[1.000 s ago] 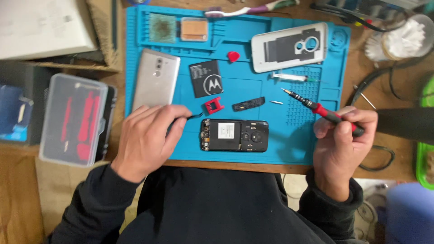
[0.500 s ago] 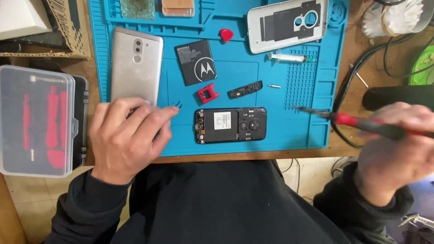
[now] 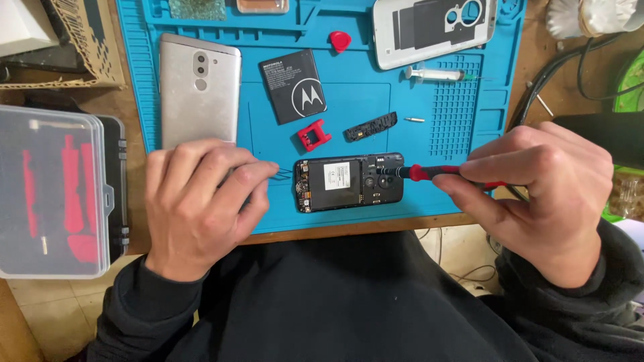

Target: Repairing a mobile phone by unscrewing internal components and manipulating parts on a repair bench

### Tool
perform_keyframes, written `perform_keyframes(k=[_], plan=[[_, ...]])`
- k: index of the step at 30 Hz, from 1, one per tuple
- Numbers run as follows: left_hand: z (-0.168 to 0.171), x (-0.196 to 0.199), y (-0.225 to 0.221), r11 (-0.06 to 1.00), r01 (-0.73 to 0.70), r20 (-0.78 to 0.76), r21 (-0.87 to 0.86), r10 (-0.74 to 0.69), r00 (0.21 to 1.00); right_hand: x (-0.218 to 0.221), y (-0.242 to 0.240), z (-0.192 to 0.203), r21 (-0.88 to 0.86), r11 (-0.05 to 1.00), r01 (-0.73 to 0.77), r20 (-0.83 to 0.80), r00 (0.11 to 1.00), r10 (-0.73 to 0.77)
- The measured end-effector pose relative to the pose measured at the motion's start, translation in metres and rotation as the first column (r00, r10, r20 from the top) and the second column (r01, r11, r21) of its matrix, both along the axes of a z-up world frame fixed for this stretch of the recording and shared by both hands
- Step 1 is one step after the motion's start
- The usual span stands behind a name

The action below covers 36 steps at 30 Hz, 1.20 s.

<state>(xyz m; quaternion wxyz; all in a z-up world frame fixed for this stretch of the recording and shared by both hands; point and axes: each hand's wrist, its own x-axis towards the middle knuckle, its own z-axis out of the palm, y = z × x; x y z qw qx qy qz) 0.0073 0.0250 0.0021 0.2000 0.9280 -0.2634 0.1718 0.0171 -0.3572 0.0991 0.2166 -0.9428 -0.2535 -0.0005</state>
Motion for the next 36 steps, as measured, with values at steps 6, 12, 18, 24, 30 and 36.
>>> perform_keyframes(k=[6,12,18,24,30,36], plan=[[-0.002,0.0,0.004,0.999,0.048,-0.024,-0.02,-0.049,0.999,0.006,0.011,-0.003,-0.064,0.997,-0.054,0.023,0.998,0.055],[-0.003,0.001,0.005,0.995,0.103,-0.015,0.004,-0.103,0.995,0.009,0.015,-0.003,-0.058,0.996,-0.066,0.018,0.998,0.067],[-0.006,-0.001,0.006,0.994,0.104,-0.046,0.018,-0.103,0.994,0.009,0.017,-0.003,-0.048,0.995,-0.082,0.046,0.995,0.084],[-0.008,0.0,0.006,0.994,0.102,-0.049,0.031,-0.101,0.994,0.012,0.021,-0.001,-0.008,0.99,-0.143,0.07,0.987,0.144],[-0.008,0.0,0.006,0.995,0.096,-0.069,0.039,-0.093,0.993,0.013,0.023,0.002,-0.031,0.991,-0.131,0.035,0.991,0.132],[-0.01,0.0,0.006,0.995,0.092,-0.059,0.044,-0.089,0.994,0.014,0.021,0.001,-0.036,0.988,-0.148,0.054,0.987,0.15]])
